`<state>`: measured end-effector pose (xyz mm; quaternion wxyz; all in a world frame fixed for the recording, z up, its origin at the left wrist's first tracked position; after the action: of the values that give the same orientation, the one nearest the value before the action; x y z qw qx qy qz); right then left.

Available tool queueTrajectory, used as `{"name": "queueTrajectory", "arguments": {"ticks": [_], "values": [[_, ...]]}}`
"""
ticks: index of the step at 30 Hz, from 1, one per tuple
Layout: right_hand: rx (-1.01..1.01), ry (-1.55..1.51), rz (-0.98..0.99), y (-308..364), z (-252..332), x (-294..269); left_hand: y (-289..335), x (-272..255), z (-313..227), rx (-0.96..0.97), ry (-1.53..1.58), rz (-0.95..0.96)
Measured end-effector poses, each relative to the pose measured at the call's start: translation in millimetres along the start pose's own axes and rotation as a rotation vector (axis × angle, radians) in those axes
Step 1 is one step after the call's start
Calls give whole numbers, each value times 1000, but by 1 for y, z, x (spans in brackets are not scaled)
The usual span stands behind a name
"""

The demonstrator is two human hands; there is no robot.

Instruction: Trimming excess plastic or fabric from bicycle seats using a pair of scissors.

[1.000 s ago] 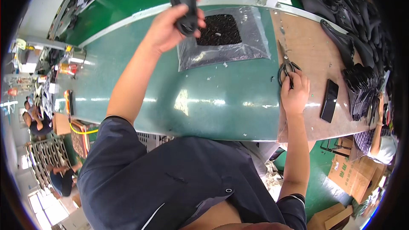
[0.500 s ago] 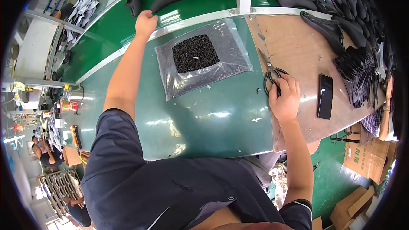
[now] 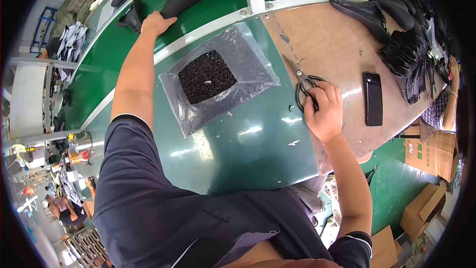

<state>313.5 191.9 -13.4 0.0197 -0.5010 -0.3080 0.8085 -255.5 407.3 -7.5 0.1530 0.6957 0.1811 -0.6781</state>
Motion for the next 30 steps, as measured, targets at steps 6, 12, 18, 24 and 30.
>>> {"name": "queueTrajectory", "arguments": {"ticks": [6, 12, 18, 24, 30], "values": [[-6, 24, 3, 7, -1, -2, 80, -35, -9, -134, 1079, 317], [-63, 37, -21, 14, -4, 2, 235, -61, -7, 115, 2122, 642], [-48, 48, -11, 13, -10, 6, 381, -58, -28, 345, 2225, 790], [19, 204, 205, 1, -7, 9, 499, 3, -45, -297, 2347, 896], [140, 57, 270, 22, -22, -4, 550, -15, -65, -392, 1783, 1188]]}}
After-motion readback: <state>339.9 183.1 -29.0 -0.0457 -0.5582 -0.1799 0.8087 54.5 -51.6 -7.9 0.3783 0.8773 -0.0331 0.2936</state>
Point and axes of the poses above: each hand's wrist, its own y-axis away from the middle knuckle, its own x-axis out of the palm, z = x × y, the point moved 4 cm from there along -y, towards the middle knuckle, and after that the axes turned 9 degrees about y, right-handed, at the moved point
